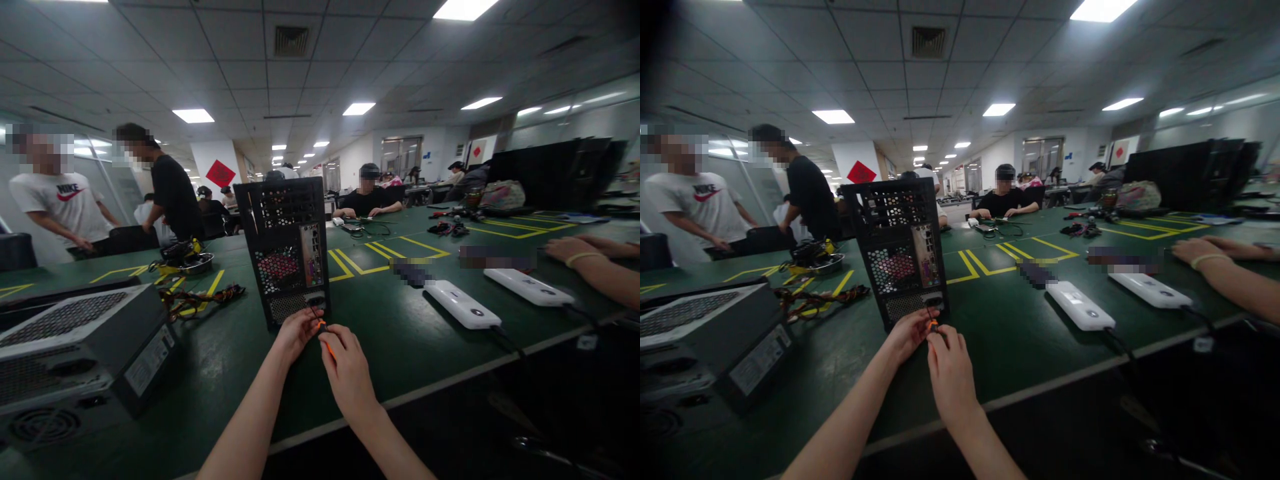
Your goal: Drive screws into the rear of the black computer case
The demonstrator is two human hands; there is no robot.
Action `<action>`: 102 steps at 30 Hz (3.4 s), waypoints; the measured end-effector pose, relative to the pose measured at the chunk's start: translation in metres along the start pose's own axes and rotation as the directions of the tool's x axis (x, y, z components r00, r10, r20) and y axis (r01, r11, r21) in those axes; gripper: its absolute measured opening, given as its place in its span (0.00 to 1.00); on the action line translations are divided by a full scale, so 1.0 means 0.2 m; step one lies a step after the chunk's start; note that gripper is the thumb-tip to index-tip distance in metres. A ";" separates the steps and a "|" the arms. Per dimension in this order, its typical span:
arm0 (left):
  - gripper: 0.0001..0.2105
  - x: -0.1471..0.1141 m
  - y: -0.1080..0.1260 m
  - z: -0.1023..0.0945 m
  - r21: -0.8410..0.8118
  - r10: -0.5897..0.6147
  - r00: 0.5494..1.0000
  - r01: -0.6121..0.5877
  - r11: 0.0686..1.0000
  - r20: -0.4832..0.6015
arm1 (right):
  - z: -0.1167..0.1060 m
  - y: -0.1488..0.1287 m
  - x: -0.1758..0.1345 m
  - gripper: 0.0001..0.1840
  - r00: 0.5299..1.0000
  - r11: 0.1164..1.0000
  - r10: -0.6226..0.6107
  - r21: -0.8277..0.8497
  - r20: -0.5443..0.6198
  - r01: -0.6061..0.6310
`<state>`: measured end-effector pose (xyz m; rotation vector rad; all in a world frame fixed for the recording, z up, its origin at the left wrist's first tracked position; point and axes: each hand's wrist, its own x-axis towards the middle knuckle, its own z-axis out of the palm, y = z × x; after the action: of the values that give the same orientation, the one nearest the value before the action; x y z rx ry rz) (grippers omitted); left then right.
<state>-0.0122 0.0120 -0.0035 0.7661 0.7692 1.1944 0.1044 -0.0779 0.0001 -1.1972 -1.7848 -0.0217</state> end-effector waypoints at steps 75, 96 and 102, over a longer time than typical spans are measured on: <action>0.09 0.03 -0.02 0.05 0.083 0.011 0.988 0.002 0.997 -0.156 | 0.05 0.13 0.12 0.05 0.670 0.692 0.325 0.314 0.668 -0.649; 0.06 0.04 -0.02 0.05 0.088 0.027 0.985 -0.012 0.996 -0.169 | 0.05 0.07 0.10 0.11 0.874 0.885 0.218 -0.465 0.435 0.010; 0.06 0.03 -0.02 0.05 0.078 0.025 0.987 -0.013 0.997 -0.158 | 0.04 0.06 0.09 0.06 0.903 0.926 0.229 -0.368 0.365 -0.086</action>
<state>-0.0007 0.0162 -0.0014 0.7484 0.9454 1.2602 0.1071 -0.0562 0.0029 -1.6977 -2.0902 0.0100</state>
